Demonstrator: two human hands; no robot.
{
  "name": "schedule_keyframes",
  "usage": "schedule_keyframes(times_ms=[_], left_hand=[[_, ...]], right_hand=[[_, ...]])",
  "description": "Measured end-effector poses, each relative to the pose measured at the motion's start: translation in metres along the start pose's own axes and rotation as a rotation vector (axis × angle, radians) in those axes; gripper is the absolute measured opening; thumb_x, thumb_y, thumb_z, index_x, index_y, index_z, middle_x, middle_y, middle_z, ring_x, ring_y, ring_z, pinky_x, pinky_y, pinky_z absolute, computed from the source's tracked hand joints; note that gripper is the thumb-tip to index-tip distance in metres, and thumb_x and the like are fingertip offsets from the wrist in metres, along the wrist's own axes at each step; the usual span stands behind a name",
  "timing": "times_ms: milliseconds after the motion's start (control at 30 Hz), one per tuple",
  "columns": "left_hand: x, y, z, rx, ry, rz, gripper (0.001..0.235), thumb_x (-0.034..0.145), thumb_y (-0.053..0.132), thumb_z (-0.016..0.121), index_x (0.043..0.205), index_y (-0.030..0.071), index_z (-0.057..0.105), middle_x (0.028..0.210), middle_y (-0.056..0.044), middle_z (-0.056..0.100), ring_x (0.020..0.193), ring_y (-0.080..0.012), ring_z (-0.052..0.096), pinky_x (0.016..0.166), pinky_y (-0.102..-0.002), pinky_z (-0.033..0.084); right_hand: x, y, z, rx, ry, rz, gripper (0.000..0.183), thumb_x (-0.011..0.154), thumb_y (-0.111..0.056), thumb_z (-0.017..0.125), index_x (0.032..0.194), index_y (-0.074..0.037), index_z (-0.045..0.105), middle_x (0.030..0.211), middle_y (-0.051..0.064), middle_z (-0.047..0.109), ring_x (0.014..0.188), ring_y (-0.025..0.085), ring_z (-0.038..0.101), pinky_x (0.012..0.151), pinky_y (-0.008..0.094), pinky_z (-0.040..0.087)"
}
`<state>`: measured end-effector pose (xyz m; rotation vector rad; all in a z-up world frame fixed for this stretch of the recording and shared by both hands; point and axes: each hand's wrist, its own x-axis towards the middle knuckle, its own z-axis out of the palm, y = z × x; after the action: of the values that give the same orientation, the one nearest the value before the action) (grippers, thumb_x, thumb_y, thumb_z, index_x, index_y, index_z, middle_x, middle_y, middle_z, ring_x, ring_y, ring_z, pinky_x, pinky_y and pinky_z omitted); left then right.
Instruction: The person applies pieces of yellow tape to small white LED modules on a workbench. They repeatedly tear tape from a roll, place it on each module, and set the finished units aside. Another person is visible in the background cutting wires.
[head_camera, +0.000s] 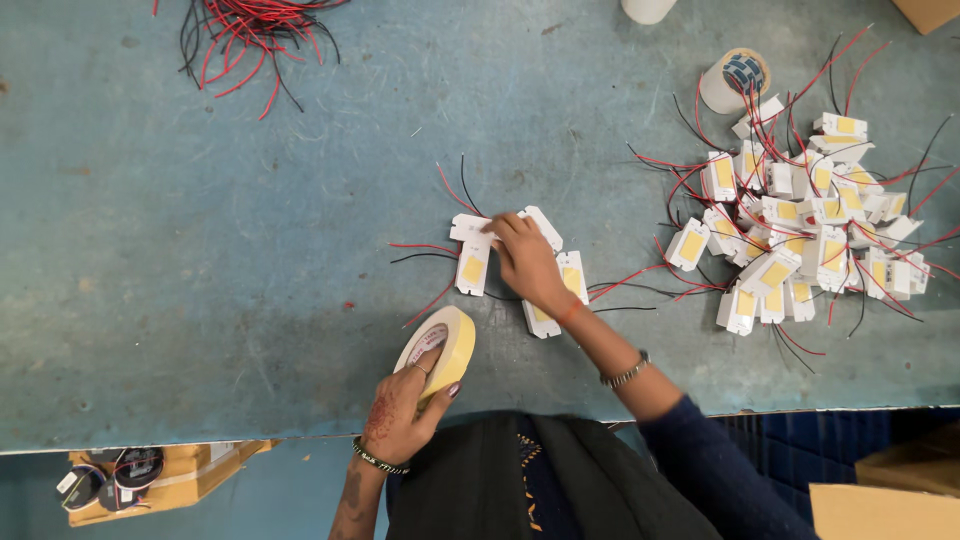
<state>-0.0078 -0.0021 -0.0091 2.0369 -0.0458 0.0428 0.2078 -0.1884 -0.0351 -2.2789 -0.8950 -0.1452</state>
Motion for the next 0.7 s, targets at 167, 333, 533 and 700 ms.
schedule_keyframes(times_ms=[167, 333, 533, 700], left_hand=[[0.0, 0.002, 0.008, 0.034, 0.011, -0.033, 0.057, 0.088, 0.024, 0.073, 0.136, 0.001, 0.056, 0.094, -0.022, 0.073, 0.089, -0.0411, 0.07, 0.079, -0.048, 0.054], [0.009, 0.007, 0.015, 0.064, -0.068, -0.149, 0.066, 0.084, 0.035, 0.079, 0.138, 0.005, 0.054, 0.088, -0.021, 0.072, 0.086, -0.0411, 0.07, 0.075, -0.047, 0.055], [0.014, 0.011, 0.016, 0.095, -0.137, -0.136, 0.072, 0.082, 0.041, 0.079, 0.139, 0.006, 0.053, 0.085, -0.02, 0.072, 0.085, -0.0409, 0.07, 0.074, -0.048, 0.053], [0.02, 0.013, 0.015, 0.006, -0.096, -0.167, 0.055, 0.083, 0.041, 0.078, 0.126, 0.008, 0.067, 0.094, -0.019, 0.075, 0.088, -0.038, 0.072, 0.076, -0.044, 0.057]], right_hand=[[-0.046, -0.06, -0.032, 0.457, -0.117, 0.12, 0.02, 0.094, 0.002, 0.061, 0.11, -0.002, 0.072, 0.105, 0.012, 0.07, 0.096, 0.028, 0.069, 0.081, 0.037, 0.053], [-0.082, -0.105, -0.038, 0.454, -0.062, 0.105, 0.02, 0.089, -0.001, 0.071, 0.109, -0.002, 0.075, 0.106, 0.01, 0.069, 0.095, 0.022, 0.07, 0.08, 0.032, 0.056], [-0.082, -0.104, -0.036, 0.58, -0.141, 0.314, 0.015, 0.084, -0.001, 0.078, 0.098, 0.002, 0.072, 0.098, 0.011, 0.068, 0.083, 0.022, 0.068, 0.074, 0.033, 0.055], [-0.092, -0.093, -0.035, 0.477, -0.131, 0.135, 0.015, 0.086, 0.002, 0.075, 0.096, 0.002, 0.063, 0.097, 0.011, 0.066, 0.086, 0.023, 0.068, 0.077, 0.032, 0.055]])
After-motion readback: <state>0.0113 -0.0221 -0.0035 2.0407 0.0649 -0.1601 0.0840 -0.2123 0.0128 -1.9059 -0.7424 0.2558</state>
